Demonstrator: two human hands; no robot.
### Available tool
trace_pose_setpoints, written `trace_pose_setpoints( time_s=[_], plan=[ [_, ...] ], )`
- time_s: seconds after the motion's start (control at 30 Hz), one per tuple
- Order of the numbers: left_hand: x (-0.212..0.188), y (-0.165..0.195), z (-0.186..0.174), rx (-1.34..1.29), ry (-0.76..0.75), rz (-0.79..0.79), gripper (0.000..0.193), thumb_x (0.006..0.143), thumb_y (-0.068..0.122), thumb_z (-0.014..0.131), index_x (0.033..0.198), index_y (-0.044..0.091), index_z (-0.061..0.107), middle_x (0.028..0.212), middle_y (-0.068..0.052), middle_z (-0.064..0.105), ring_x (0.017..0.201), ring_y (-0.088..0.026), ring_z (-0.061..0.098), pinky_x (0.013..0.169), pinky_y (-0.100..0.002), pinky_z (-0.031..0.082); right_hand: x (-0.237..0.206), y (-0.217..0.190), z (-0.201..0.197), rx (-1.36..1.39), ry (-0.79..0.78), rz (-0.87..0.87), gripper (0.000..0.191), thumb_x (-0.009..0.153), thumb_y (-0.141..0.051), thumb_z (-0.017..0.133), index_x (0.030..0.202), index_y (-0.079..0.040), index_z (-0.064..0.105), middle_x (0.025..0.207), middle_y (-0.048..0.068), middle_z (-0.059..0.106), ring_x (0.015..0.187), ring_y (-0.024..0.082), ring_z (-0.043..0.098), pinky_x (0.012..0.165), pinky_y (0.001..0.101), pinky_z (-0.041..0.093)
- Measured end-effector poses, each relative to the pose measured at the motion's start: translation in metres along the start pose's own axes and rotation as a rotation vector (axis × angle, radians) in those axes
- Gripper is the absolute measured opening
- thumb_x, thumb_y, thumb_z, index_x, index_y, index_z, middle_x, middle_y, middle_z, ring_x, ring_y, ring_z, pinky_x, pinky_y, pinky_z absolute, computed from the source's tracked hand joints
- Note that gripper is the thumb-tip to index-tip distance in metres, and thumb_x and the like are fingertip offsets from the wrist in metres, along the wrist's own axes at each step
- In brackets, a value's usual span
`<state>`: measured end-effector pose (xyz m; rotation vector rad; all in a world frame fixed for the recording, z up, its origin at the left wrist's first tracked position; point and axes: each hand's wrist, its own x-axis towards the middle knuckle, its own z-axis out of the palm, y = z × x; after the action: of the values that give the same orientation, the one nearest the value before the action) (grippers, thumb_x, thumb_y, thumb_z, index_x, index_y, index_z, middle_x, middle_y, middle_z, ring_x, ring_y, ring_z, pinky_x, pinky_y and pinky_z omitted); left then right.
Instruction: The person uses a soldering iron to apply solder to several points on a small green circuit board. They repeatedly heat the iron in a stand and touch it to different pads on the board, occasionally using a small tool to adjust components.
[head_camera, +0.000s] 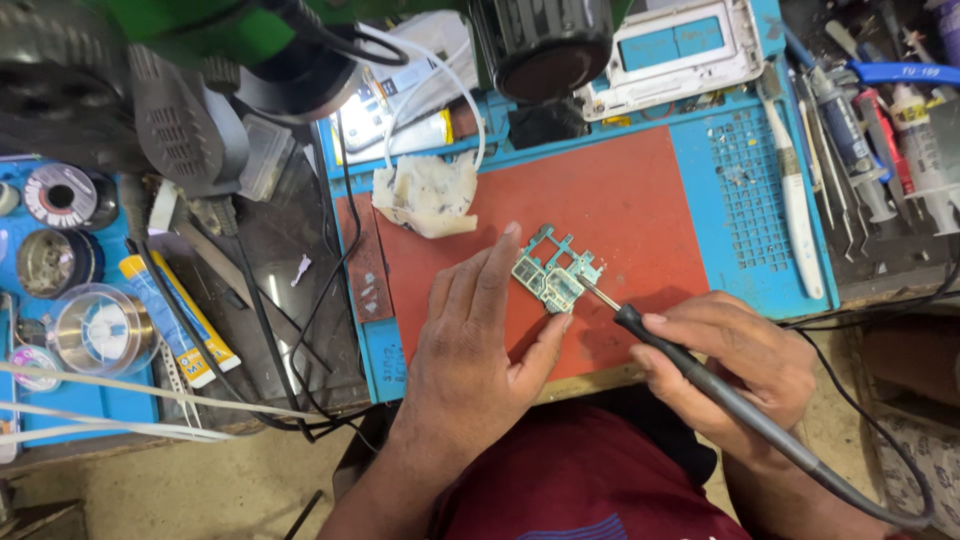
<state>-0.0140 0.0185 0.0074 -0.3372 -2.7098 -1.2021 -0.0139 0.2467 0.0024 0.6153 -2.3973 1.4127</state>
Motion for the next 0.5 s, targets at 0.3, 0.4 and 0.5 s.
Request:
trace_pose_setpoints(
  time_s=[0.3, 0.4, 0.5],
  plan=[
    [0.003, 0.003, -0.002, -0.024, 0.011, 0.004, 0.082, 0.086, 0.021, 0.082, 0.152, 0.002, 0.039, 0.136, -0.02, 0.059, 0.123, -0.039, 0.058, 0.1, -0.047, 0.051, 0.002, 0.001, -0.001, 0.033, 0.008, 0.069, 0.021, 0.087, -0.005, 0.078, 0.105, 0.002, 0.07, 0.093, 0.013, 0.078, 0.078, 0.018, 0.079, 0.065, 0.025, 0.061],
    [0.008, 0.002, -0.007, 0.003, -0.021, 0.053, 0.081, 0.084, 0.019, 0.083, 0.15, 0.001, 0.039, 0.138, -0.022, 0.057, 0.122, -0.041, 0.056, 0.1, -0.048, 0.049, 0.007, 0.002, 0.0, 0.076, -0.013, 0.02, 0.016, 0.086, -0.004, 0.074, 0.102, 0.0, 0.072, 0.087, 0.011, 0.076, 0.074, 0.018, 0.078, 0.064, 0.0252, 0.06],
    [0.012, 0.0, -0.012, -0.097, -0.158, -0.116, 0.08, 0.084, 0.02, 0.081, 0.15, 0.004, 0.04, 0.138, -0.018, 0.057, 0.109, -0.035, 0.06, 0.09, -0.043, 0.053, 0.009, 0.0, -0.002, 0.018, -0.063, -0.002, 0.018, 0.079, -0.005, 0.078, 0.096, -0.001, 0.074, 0.083, 0.012, 0.075, 0.07, 0.018, 0.075, 0.061, 0.0257, 0.057]
  ],
)
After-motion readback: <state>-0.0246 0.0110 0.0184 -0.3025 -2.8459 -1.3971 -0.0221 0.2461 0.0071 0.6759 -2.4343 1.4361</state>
